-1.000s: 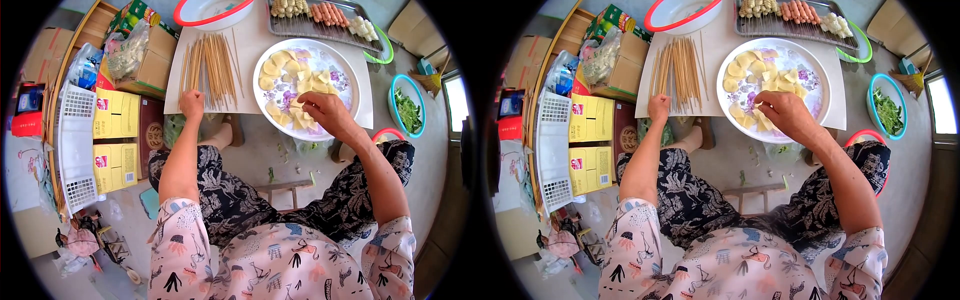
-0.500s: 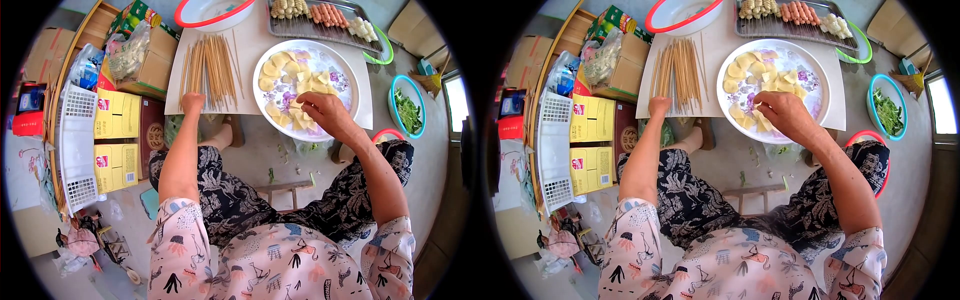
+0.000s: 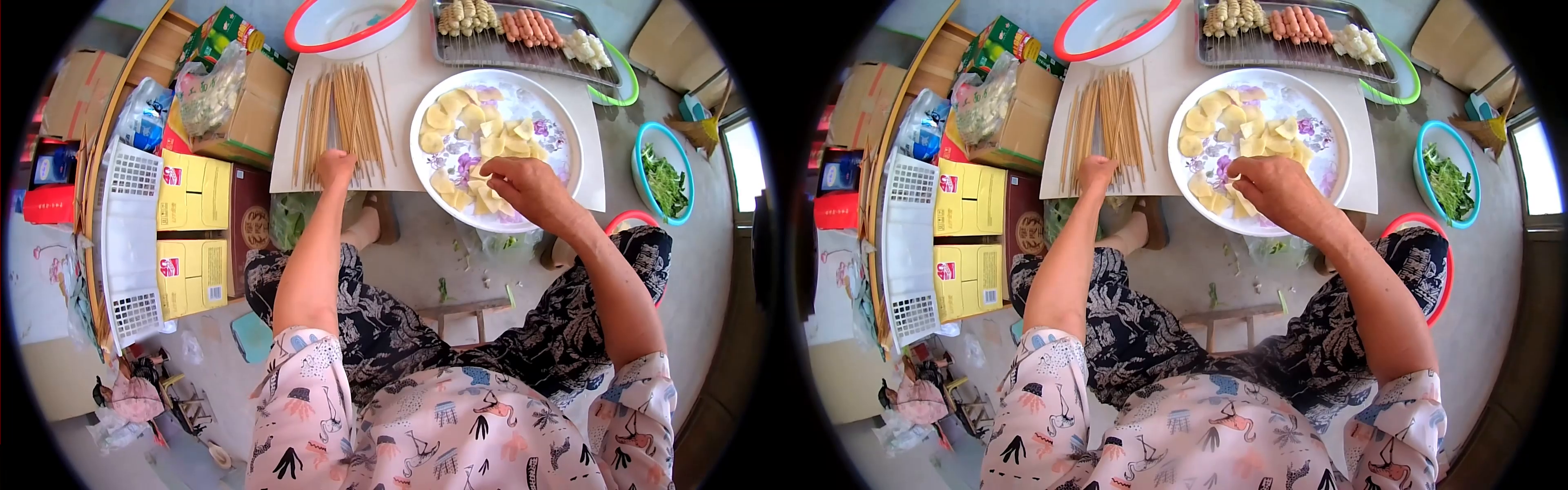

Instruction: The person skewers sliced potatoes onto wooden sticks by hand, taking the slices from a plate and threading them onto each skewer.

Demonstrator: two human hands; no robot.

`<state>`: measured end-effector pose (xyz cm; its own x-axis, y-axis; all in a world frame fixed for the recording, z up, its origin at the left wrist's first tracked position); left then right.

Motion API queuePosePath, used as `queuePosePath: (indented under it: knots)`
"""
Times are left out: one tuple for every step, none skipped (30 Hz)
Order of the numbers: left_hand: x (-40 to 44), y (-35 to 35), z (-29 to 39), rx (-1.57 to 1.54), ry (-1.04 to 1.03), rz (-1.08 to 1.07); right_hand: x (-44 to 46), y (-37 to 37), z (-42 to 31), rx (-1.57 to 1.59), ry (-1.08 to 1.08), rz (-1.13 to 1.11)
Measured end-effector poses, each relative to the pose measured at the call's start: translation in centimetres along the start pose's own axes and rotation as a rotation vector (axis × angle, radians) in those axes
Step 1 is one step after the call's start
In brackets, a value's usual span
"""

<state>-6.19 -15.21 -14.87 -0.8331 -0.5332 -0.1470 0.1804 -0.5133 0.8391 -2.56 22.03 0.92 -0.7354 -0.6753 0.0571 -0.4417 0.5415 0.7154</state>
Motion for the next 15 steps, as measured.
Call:
queuePosePath:
  knots:
    - [-0.1, 0.1, 0.1, 0.004, 0.003, 0.008, -0.1, 0.0, 0.0, 0.001, -0.002, 0.001]
    - [-0.3, 0.3, 0.2, 0.008, 0.006, 0.017, -0.1, 0.1, -0.1, 0.008, 0.001, 0.003]
    - [-0.5, 0.3, 0.3, 0.008, 0.006, 0.016, -0.1, 0.1, -0.1, 0.016, 0.004, 0.005]
    - [-0.8, 0.7, 0.7, 0.05, -0.037, 0.125, -0.1, 0.1, -0.1, 0.016, 0.003, 0.005]
    - [-1.3, 1.2, 1.3, 0.091, -0.08, 0.234, -0.1, 0.1, -0.1, 0.003, 0.004, 0.004]
    - [-1.4, 1.5, 1.8, 0.091, -0.08, 0.234, -0.1, 0.1, -0.1, -0.011, 0.004, 0.004]
    - [-1.3, 1.6, 2.1, 0.129, -0.031, 0.146, -0.1, 0.2, -0.1, -0.01, 0.004, 0.003]
    - [-1.2, 1.5, 2.4, 0.167, 0.017, 0.059, -0.1, 0.2, -0.2, -0.022, -0.002, -0.007]
    - [-1.1, 1.3, 2.3, 0.167, 0.017, 0.059, 0.0, 0.2, -0.2, -0.034, -0.008, -0.017]
    - [-0.9, 1.0, 2.3, 0.139, 0.008, 0.04, 0.0, 0.2, -0.3, -0.034, -0.008, -0.017]
    - [-0.9, 0.9, 2.5, 0.111, -0.001, 0.021, 0.0, 0.2, -0.4, -0.033, -0.008, -0.02]
    - [-1.0, 0.8, 2.6, 0.111, -0.001, 0.021, 0.0, 0.2, -0.4, -0.033, -0.008, -0.022]
    - [-1.1, 0.7, 2.8, 0.113, -0.011, 0.048, 0.0, 0.2, -0.4, -0.033, -0.008, -0.023]
    - [-1.1, 0.8, 3.0, 0.115, -0.02, 0.076, 0.0, 0.2, -0.4, -0.031, -0.005, -0.02]
    - [-0.7, 0.3, 2.4, 0.115, -0.021, 0.076, 0.0, 0.2, -0.4, -0.03, -0.003, -0.017]
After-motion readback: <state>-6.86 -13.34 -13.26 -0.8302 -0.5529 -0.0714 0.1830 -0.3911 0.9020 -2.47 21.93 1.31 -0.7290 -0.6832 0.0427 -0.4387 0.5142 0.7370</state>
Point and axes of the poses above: each hand's wrist, its own x-axis towards the middle knuckle, its own y-axis out of the back of the hand, z = x × y, the point moved 4 cm from there along x, towards the middle knuckle, and after that the axes turned 5 degrees about -z, right-handed, at the moved point
